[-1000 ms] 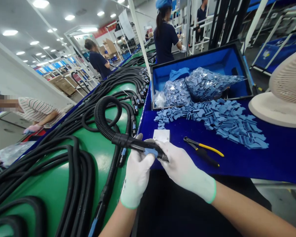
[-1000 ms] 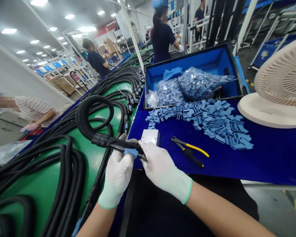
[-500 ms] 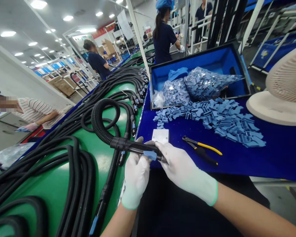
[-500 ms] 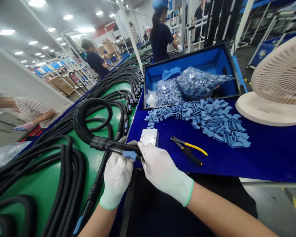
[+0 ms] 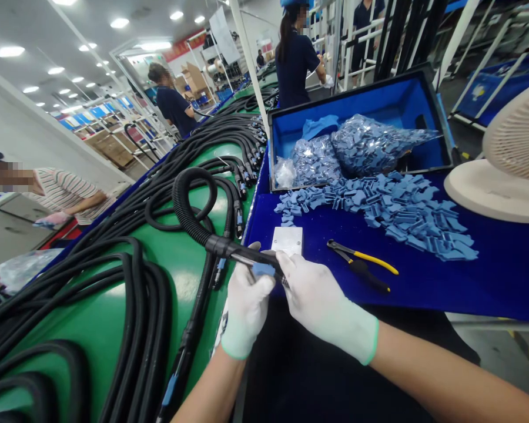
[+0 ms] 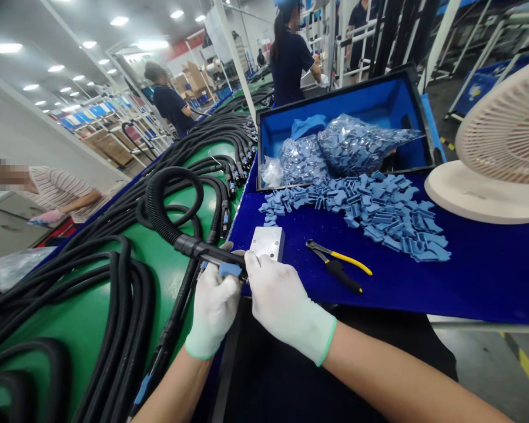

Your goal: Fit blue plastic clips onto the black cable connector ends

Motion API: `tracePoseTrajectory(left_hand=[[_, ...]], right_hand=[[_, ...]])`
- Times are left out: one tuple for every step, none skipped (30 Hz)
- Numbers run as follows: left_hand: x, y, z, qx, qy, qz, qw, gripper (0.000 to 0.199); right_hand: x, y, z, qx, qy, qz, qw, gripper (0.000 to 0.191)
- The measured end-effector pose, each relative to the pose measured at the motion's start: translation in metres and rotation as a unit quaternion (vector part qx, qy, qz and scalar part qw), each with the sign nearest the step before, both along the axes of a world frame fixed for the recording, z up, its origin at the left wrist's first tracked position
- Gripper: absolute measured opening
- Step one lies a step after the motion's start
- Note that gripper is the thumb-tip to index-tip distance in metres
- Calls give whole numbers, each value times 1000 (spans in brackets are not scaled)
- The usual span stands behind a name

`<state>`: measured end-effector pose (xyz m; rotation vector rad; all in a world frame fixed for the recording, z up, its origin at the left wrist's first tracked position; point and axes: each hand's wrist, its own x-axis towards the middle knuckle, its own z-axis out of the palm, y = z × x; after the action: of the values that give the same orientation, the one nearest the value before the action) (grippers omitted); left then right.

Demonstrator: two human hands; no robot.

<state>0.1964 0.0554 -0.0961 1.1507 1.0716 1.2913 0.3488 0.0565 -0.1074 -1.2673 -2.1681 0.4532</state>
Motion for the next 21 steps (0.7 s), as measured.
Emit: tracePoseTrajectory(left_hand=[[-7, 3, 0, -11, 8, -13, 1000, 59], [-17, 5, -1, -24, 17, -25, 999, 57], [-30, 7, -2, -36, 27, -30, 999, 56], [-47, 8, -4, -47, 40, -21, 998, 59], [-67, 7, -7, -54, 61, 8, 997, 65], [-89, 4, -10, -57, 95, 55, 992, 72], [-113, -2, -14, -58, 147, 118, 980, 78], [-137, -12, -18, -60, 218, 181, 957, 82], [-159, -24, -23, -70, 309, 231, 920, 82], [-178, -38, -28, -94, 410, 254, 871, 80], [-194, -53, -32, -135, 502, 244, 818, 77], [-205, -69, -37, -189, 573, 212, 769, 76], [-212, -83, -41, -243, 619, 167, 728, 76], [-216, -95, -44, -288, 641, 123, 701, 77], [-215, -105, -47, -319, 650, 91, 684, 80], [-212, -112, -49, -333, 654, 76, 675, 80], [-207, -116, -51, -336, 657, 72, 671, 80], [-202, -116, -53, -332, 664, 76, 666, 79], [-198, -114, -54, -325, 673, 87, 659, 78], [-194, -108, -56, -319, 681, 100, 651, 77], [-192, -99, -57, -312, 687, 111, 646, 75]], right_hand=[[-6, -1, -3, -19, -7, 4, 1000, 63], [-12, -3, -6, -45, -10, 19, 999, 65], [-18, -5, -8, -73, -8, 42, 996, 69], [-21, -7, -11, -98, -3, 68, 993, 73], [-23, -8, -14, -119, 5, 94, 988, 78], [-23, -9, -16, -133, 12, 113, 985, 81], [-20, -10, -19, -139, 17, 123, 982, 80], [-16, -9, -22, -140, 19, 125, 982, 76], [-11, -7, -25, -140, 16, 122, 982, 70], [-6, -5, -28, -141, 10, 117, 983, 63], [-2, -3, -30, -143, 2, 114, 983, 57], [2, -2, -33, -144, -7, 115, 983, 51], [3, -2, -35, -143, -16, 119, 982, 47], [4, -3, -37, -140, -26, 124, 982, 44], [4, -5, -38, -136, -35, 131, 981, 42], [2, -8, -38, -132, -43, 138, 981, 40], [1, -11, -38, -131, -49, 145, 980, 38], [-1, -14, -38, -132, -52, 154, 978, 37], [-1, -16, -37, -136, -52, 164, 976, 36], [-2, -18, -37, -142, -51, 174, 973, 36], [-2, -19, -36, -149, -51, 182, 971, 35]])
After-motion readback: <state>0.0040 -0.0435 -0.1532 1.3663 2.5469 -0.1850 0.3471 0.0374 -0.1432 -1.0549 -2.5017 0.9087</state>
